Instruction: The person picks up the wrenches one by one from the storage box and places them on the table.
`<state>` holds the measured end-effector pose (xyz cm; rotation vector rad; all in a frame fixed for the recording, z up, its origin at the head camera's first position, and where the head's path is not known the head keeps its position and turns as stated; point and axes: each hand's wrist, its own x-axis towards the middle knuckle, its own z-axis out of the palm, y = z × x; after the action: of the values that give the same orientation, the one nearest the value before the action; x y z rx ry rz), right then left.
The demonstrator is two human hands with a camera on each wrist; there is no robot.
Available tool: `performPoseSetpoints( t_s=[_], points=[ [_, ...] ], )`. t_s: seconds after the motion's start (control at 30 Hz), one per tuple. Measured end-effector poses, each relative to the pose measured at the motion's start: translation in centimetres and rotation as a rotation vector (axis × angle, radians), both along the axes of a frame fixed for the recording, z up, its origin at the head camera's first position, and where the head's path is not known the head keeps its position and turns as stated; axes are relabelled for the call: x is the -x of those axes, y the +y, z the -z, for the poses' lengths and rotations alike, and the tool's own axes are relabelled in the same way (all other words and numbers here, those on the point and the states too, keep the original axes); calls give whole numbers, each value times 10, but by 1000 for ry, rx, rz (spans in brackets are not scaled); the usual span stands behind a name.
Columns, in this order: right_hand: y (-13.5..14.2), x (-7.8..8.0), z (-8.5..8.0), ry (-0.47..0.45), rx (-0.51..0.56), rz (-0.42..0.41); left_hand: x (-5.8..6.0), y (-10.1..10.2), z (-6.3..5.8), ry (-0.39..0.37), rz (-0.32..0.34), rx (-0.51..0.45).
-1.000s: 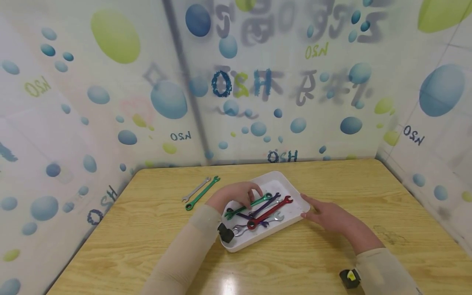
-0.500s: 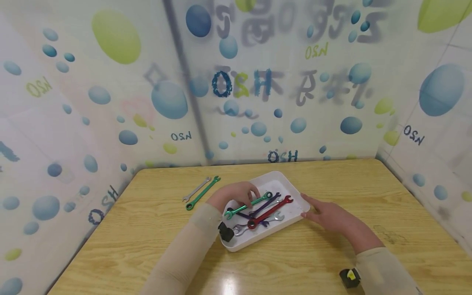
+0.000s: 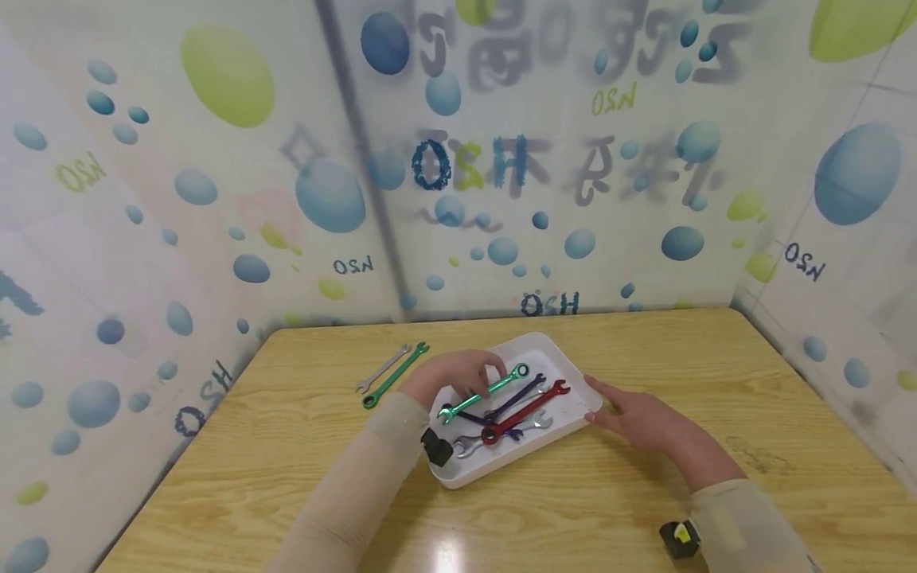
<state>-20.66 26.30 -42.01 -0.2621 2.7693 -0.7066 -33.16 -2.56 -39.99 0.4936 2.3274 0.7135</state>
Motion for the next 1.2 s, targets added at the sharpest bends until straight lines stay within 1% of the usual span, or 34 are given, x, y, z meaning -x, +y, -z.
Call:
performPoseSetpoints(
  t_s=[0.07, 0.2, 0.3, 0.43, 0.53, 0.63, 0.73, 0.9, 1.07, 1.2],
  points=[
    [0, 0, 0, -6, -1, 3, 1, 0, -2, 8, 9, -17],
    [0, -1, -2, -5, -7, 5, 4, -1, -8, 53, 35, -61],
    [-1, -1, -4, 1, -10, 2, 4, -3, -18, 72, 45, -103],
    [-2, -1, -6, 6, -14, -3, 2, -10, -33, 68, 53, -138],
    [-2, 0, -6, 8, -17, -6, 3, -16, -38, 55, 47, -161],
    [-2, 0, -5, 2, -19, -7, 4, -23, -40, 37, 29, -201],
    [-2, 0, -4, -9, -18, -6, 4, -31, -42, 36, 12, -240],
    [-2, 0, -3, -15, -20, -3, 6, -44, -46, 60, -2, -265],
    [0, 1, -1, -11, -33, -2, 12, -61, -50, 89, -29, -274],
    [0, 2, -1, -8, -29, -7, 15, -77, -58, 132, -57, -258]
  ],
)
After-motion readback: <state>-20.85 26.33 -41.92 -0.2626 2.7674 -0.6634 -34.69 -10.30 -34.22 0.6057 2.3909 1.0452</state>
